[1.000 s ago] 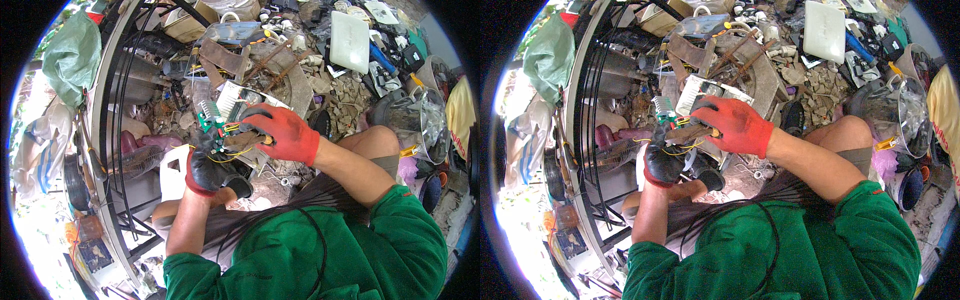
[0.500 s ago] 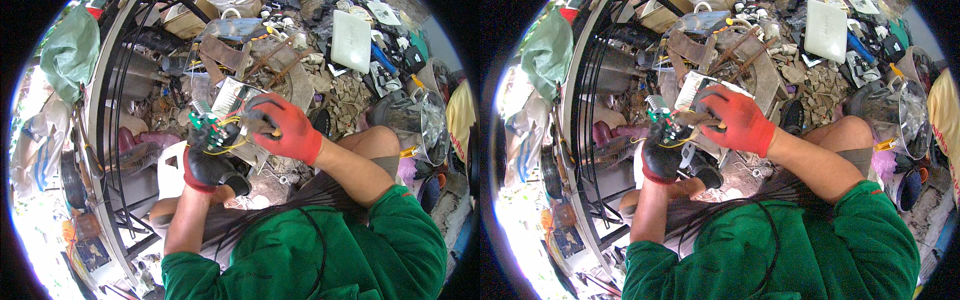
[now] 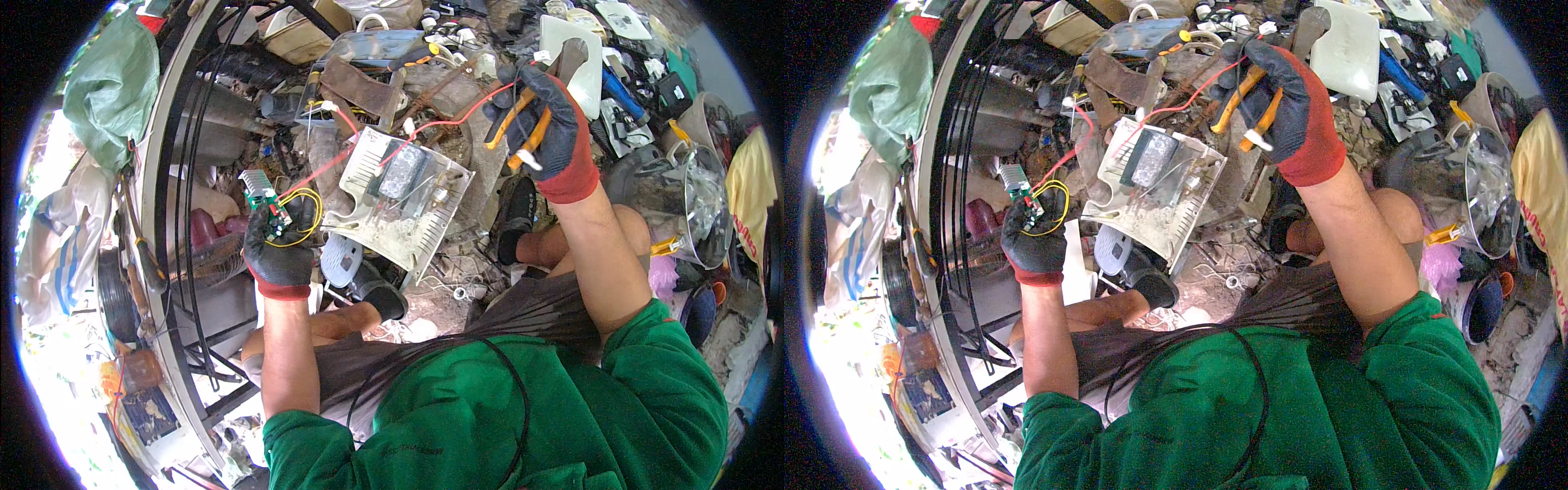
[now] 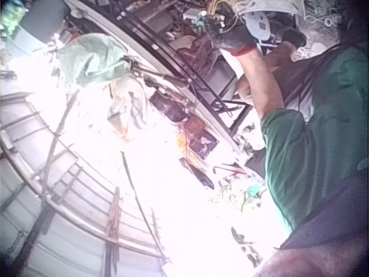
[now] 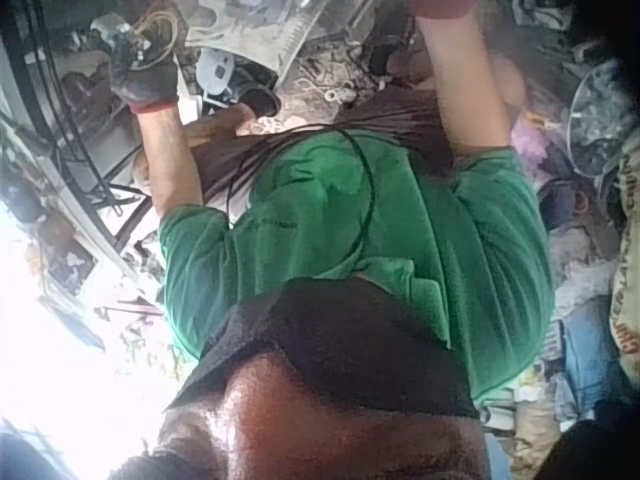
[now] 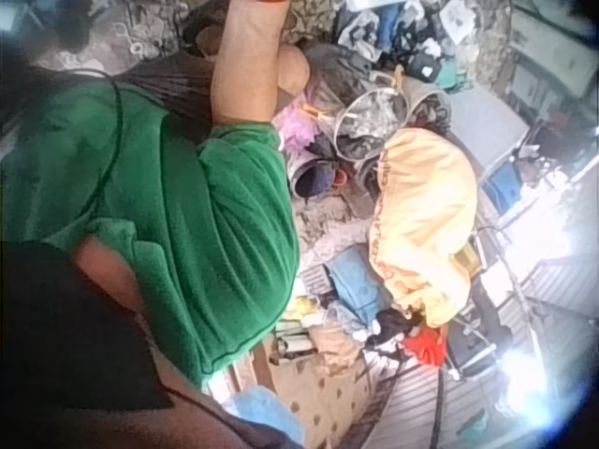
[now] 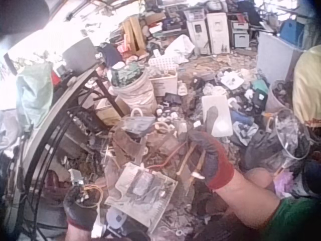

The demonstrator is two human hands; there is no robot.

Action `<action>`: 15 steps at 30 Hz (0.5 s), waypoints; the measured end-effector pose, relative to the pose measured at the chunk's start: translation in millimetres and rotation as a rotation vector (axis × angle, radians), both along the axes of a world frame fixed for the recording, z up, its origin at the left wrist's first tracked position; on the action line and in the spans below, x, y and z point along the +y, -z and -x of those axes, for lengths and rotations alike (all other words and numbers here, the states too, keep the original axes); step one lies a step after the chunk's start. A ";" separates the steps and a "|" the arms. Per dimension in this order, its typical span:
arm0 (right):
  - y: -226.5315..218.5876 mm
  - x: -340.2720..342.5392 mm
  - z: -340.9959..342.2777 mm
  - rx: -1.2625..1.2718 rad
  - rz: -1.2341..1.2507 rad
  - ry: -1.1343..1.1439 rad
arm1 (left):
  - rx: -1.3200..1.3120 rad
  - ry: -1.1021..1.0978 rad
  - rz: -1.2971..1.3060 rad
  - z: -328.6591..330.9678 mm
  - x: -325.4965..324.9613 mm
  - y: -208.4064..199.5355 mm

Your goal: The person uses a screwdriver and pliers to disassemble an electronic device, stripping wires and removing a circuit board from a plastic casing.

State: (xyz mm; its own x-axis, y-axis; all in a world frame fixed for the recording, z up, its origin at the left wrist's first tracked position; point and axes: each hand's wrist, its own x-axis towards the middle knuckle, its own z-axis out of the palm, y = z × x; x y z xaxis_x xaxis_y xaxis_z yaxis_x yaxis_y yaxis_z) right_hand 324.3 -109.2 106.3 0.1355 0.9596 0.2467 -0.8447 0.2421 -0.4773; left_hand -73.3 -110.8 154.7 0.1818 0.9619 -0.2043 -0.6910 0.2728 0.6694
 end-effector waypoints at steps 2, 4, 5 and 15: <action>-3.2 -1.2 2.8 -0.026 -0.045 -0.038 | 0.039 -0.028 -0.024 -4.0 -0.9 -0.4; -10.0 -7.1 9.1 -0.007 -0.035 -0.037 | 0.073 -0.074 0.022 -2.7 0.7 1.3; -13.0 -9.0 11.0 0.002 -0.031 -0.037 | 0.089 -0.097 0.043 -2.0 1.6 1.9; -17.3 0.7 -2.4 0.149 0.084 -0.082 | 0.188 -0.262 -0.050 16.6 10.3 11.5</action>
